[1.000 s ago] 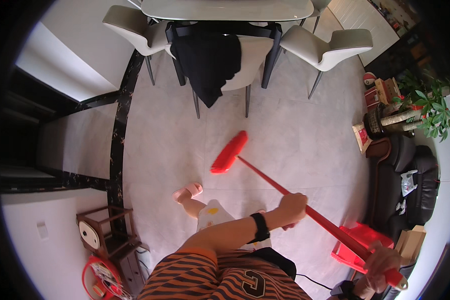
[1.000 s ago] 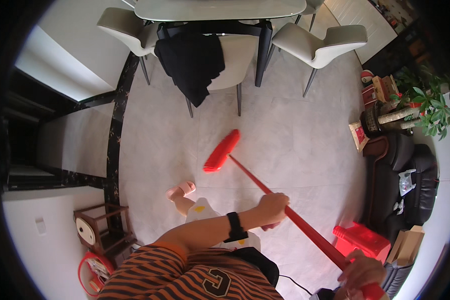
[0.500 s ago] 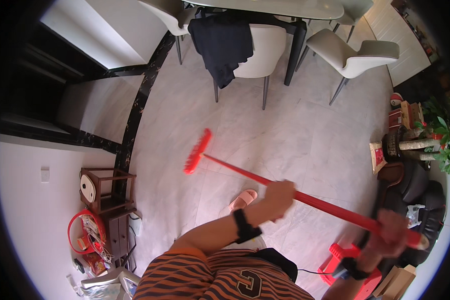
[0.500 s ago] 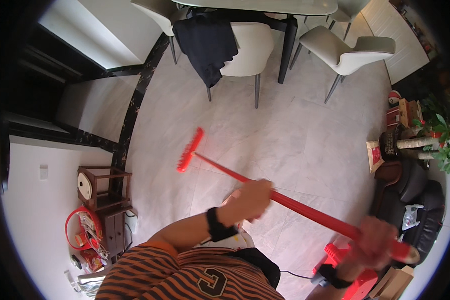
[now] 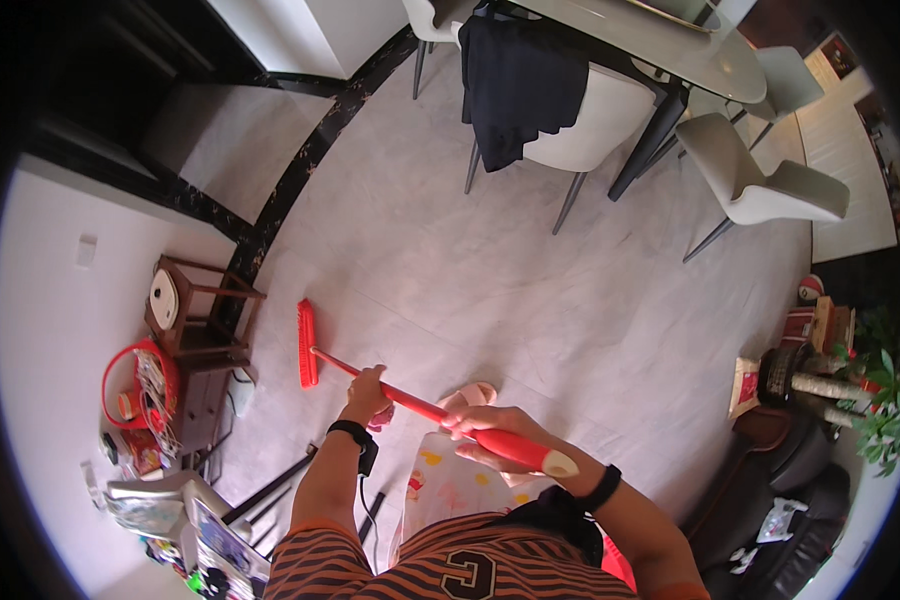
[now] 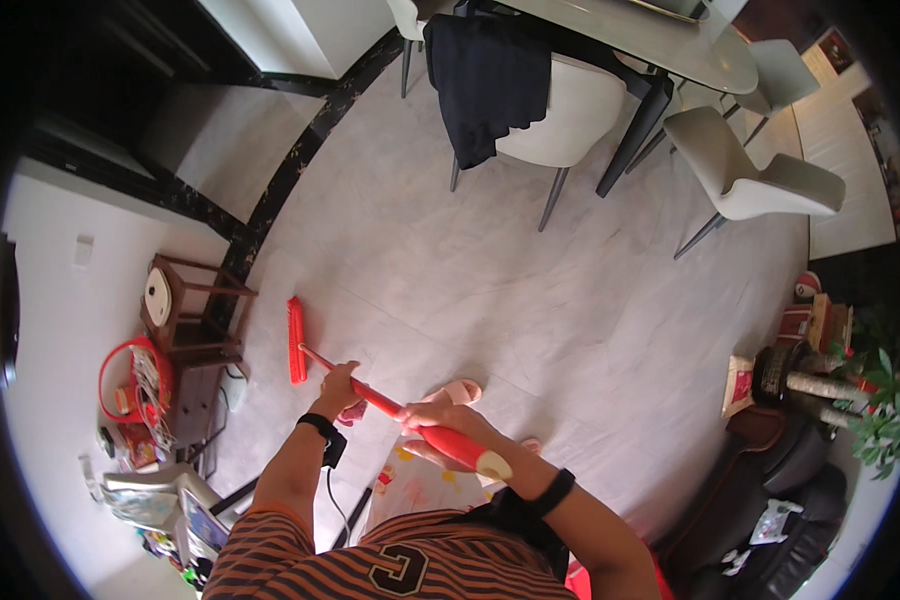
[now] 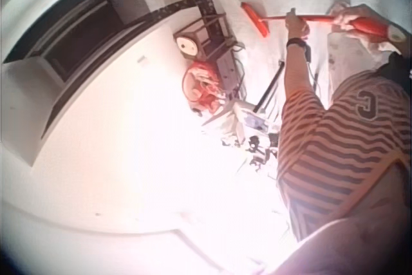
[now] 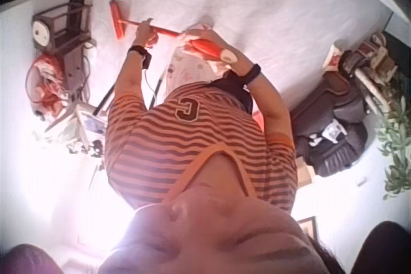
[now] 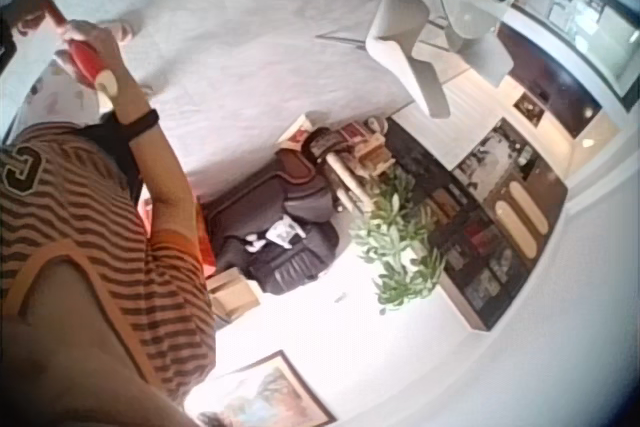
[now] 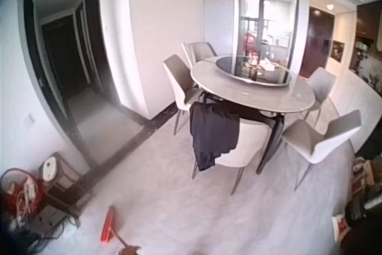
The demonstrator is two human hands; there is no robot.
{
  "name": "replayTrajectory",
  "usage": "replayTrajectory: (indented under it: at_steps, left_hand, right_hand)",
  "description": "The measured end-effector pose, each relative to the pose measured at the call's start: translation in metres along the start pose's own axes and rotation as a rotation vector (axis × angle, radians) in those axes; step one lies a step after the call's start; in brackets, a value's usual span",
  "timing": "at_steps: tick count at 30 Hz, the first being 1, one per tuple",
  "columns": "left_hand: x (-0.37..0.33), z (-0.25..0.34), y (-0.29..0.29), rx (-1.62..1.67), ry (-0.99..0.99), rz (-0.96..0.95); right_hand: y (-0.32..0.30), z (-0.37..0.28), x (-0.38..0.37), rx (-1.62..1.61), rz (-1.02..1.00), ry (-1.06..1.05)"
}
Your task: Sweep the floor in various rooms using a red broom.
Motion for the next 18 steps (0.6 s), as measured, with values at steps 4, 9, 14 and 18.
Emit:
replayTrajectory:
  at_steps: [4, 9, 14, 18]
  left_hand:
    - [0.048, 0.108, 0.064, 0.062, 0.201, -0.144]
    - [0.168, 0.314, 0.138, 0.062, 0.387, -0.160]
    - [0.305, 0.509, 0.187, 0.284, 0.508, -0.339]
    - [0.408, 0.612, 0.184, 0.522, 0.585, -0.634]
  right_hand:
    - [-0.072, -0.045, 0.094, -0.039, 0.142, 0.095]
    - [-0.185, -0.145, 0.261, 0.121, 0.266, 0.318]
    - [-0.262, -0.270, 0.412, 0.358, 0.531, 0.352]
    - [-0.298, -0.348, 0.488, 0.617, 0.505, 0.333]
Point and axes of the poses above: each hand's wrist, its own x-axis away from the middle knuckle, its own y-axis out of the palm, z = x × y, the point moved 6 cm from there along -x, towards the middle knuckle, and after that the axes turned 10 degrees about -y, right-handed, at the moved point
